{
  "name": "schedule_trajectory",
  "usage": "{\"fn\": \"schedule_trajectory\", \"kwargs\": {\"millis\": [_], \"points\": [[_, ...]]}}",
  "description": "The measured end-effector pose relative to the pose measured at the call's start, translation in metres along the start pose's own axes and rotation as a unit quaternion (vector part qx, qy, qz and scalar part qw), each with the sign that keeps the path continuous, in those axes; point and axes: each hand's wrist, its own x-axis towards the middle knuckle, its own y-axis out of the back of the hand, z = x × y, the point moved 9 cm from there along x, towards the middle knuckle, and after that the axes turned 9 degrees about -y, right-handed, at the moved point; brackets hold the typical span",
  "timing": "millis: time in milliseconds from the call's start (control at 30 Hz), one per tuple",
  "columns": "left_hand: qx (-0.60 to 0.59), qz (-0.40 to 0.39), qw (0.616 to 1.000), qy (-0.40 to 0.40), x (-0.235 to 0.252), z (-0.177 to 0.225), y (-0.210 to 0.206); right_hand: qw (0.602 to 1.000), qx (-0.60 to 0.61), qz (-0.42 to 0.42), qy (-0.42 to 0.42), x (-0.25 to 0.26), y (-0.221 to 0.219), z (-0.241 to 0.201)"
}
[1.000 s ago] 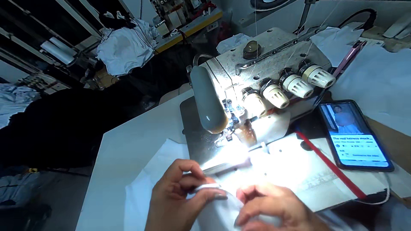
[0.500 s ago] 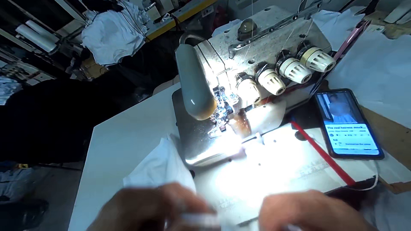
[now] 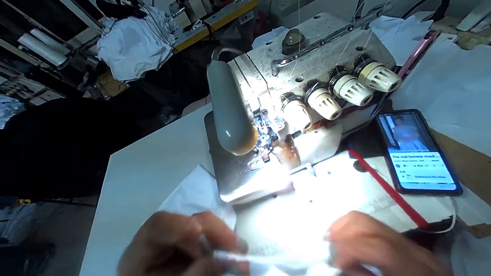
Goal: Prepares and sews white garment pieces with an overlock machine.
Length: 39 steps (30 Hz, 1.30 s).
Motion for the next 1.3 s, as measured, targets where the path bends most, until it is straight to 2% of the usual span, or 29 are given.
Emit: {"fn": "schedule_trajectory", "kwargs": {"millis": [33, 100, 167, 267, 467, 533, 633, 767, 833, 967, 1300], "points": [[0.016, 0.003, 1.0, 0.001, 0.0, 0.003, 0.0, 1.0, -0.019, 0.001, 0.009, 0.002, 0.005, -0.007], [0.098, 0.067, 0.993, 0.027, -0.004, -0.017, 0.006, 1.0, -0.005, -0.009, -0.015, 0.007, -0.003, 0.008], [0.104, 0.136, 0.983, 0.064, -0.01, -0.043, 0.009, 0.996, 0.07, -0.011, -0.06, 0.013, -0.02, 0.032], [0.082, 0.182, 0.974, 0.102, -0.019, -0.056, 0.008, 0.98, 0.153, -0.016, -0.123, 0.013, -0.038, 0.04], [0.068, 0.174, 0.977, 0.1, -0.019, -0.053, 0.006, 0.968, 0.146, -0.006, -0.204, 0.013, -0.054, 0.049], [0.066, 0.163, 0.981, 0.081, -0.016, -0.047, 0.006, 0.97, 0.152, -0.017, -0.189, 0.013, -0.051, 0.033], [0.09, 0.126, 0.987, 0.052, -0.009, -0.031, 0.007, 0.965, 0.177, -0.082, -0.175, 0.011, -0.051, 0.012], [0.105, 0.11, 0.987, 0.047, -0.009, -0.037, 0.003, 0.94, 0.194, -0.075, -0.272, 0.011, -0.058, 0.039], [0.101, 0.109, 0.988, 0.049, -0.01, -0.038, -0.001, 0.948, 0.18, -0.042, -0.258, 0.013, -0.059, 0.045], [0.107, 0.115, 0.987, 0.045, -0.011, -0.038, 0.001, 0.981, 0.133, 0.019, -0.142, 0.013, -0.048, 0.022], [0.088, 0.124, 0.988, 0.036, -0.015, -0.044, 0.002, 0.988, 0.104, 0.021, -0.117, 0.006, -0.057, 0.027]]}}
